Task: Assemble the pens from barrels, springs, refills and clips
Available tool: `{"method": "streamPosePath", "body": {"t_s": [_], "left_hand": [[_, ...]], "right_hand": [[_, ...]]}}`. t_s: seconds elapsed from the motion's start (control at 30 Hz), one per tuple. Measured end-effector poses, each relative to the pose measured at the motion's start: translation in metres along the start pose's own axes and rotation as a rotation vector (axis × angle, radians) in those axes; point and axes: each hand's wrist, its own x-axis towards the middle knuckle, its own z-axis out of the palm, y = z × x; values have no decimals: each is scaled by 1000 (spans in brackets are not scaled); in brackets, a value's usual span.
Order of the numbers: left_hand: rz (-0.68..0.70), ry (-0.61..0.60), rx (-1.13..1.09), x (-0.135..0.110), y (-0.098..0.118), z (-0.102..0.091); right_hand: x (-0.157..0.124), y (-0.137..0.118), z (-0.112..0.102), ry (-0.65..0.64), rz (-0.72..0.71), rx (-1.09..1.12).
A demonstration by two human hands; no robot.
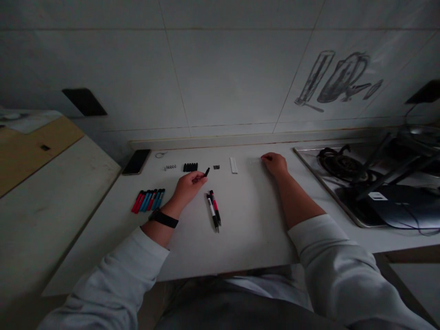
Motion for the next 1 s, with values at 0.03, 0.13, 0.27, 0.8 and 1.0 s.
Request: {"method": "streamPosePath", "body": {"t_s": [0.03, 0.13, 0.27, 0.8, 1.0], "left_hand": [[-1, -4, -5, 0, 0, 0], [-4, -11, -12, 0, -1, 1], [-3, -13, -11, 0, -1, 0], [-29, -32, -29, -1, 3, 1], [-32, -42, -23, -2, 6, 0]], "right_hand": [[0, 0, 1, -7, -7, -15], [-1, 0, 2, -17, -28, -42], [-1, 1, 1, -25, -47, -58], [1, 2, 3, -74, -91, -123], [2, 3, 3, -93, -85, -147]]}}
